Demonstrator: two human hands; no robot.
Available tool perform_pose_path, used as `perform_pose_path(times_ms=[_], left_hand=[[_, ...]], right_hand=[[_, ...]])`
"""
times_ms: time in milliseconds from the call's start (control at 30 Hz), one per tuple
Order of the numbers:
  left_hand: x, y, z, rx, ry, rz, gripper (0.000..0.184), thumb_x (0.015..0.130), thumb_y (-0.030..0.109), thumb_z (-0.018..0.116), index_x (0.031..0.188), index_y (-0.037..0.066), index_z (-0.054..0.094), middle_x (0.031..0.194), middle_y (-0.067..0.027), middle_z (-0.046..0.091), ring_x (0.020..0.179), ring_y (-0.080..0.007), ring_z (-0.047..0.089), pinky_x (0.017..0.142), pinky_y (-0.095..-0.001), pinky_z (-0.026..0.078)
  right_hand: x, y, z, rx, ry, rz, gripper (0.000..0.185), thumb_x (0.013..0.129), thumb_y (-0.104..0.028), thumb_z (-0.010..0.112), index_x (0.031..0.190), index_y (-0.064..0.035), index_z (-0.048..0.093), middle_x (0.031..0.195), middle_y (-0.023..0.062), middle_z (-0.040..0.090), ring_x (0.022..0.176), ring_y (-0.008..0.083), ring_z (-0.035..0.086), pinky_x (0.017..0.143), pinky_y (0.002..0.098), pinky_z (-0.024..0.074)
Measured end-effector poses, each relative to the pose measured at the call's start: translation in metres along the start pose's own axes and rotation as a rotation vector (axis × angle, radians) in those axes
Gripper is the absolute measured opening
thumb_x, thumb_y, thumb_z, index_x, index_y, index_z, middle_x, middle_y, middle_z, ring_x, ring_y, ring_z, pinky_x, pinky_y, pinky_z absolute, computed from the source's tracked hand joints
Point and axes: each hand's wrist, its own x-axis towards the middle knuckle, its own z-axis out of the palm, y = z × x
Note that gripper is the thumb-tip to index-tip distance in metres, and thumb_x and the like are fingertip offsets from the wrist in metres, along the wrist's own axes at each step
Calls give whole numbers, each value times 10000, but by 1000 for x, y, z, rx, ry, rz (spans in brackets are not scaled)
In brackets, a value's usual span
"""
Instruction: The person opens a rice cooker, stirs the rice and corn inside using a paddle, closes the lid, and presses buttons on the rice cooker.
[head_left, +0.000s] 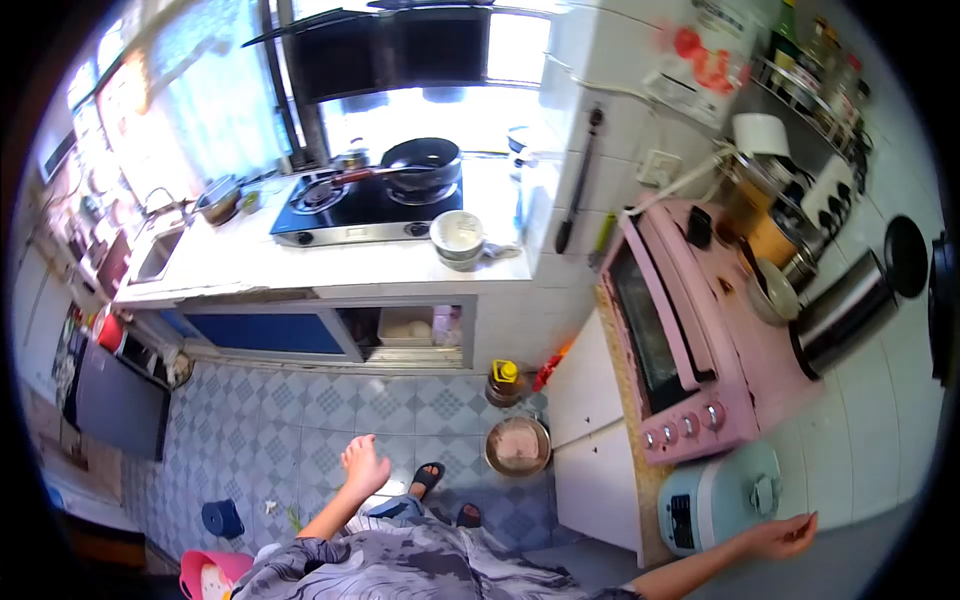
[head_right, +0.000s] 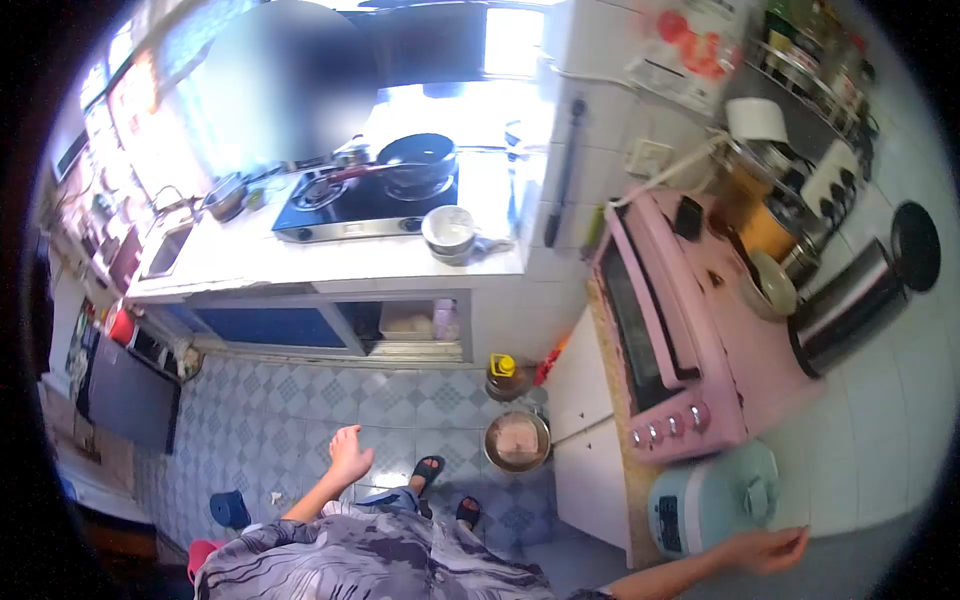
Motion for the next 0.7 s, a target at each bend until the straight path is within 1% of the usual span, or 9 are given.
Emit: perform_pose_path(times_ms=[100,167,300,433,500,567,633,667,700], left_hand=[[-1,-7,-8,-45,-8,32,546,694,201,627,1179,13,462,1166,-188,462,1127,-363,418,957,-495,310],[0,-22,-12,-62,6,37,543,698,209,628,1177,14,464,1167,-187,458,1126,-363,418,955,-485,313],[4,-67,-24,-130,13,-60,533,710,224,629,1175,15,475,1160,-196,476,1126,-367,425,958,-489,315],[10,-149,-34,-180,46,-177,537,717,251,631,1181,28,479,1152,-209,490,1093,-373,454,943,-474,338],[16,-194,-51,-196,79,-236,532,718,264,630,1175,32,487,1139,-206,502,1078,-376,464,932,-471,347],[23,-240,-76,-205,70,-316,524,715,264,629,1165,30,499,1125,-204,515,1075,-376,462,933,-472,344],[27,-296,-87,-217,133,-343,497,712,259,628,1141,33,521,1103,-204,528,1067,-374,460,930,-476,337],[29,-321,-98,-216,181,-335,482,714,256,627,1133,38,530,1097,-203,530,1066,-373,459,928,-478,334],[30,-344,-110,-212,233,-331,467,716,254,625,1124,43,540,1091,-203,532,1065,-372,457,926,-480,330]], right_hand=[[-52,-56,11,110,-150,-3,227,949,-131,450,1053,51,539,976,136,566,880,212,556,777,288,459],[-92,-93,14,213,-383,288,228,947,-143,459,1045,46,539,961,123,555,842,206,536,749,290,441],[-175,-169,34,426,-704,185,197,944,-144,474,1040,12,545,880,46,534,727,119,478,677,232,409],[-261,-286,15,614,-1221,363,152,899,-120,513,994,-15,569,801,27,536,723,106,479,681,231,423],[-286,-381,-12,516,-1628,386,149,856,-86,548,987,-18,573,804,34,553,707,127,528,653,269,451],[-339,-451,-37,667,-1860,207,191,828,-104,590,1003,-27,581,782,61,578,660,166,562,632,291,465],[-383,-516,-61,889,-1935,-367,256,826,-184,600,1032,-33,581,828,123,600,738,260,599,686,350,483],[-418,-537,-73,933,-1955,-390,256,826,-184,600,1032,-33,581,828,123,600,738,260,599,686,350,483],[-459,-552,-85,982,-2085,-665,304,824,-240,596,1053,-41,582,869,141,607,800,297,595,725,376,478]])
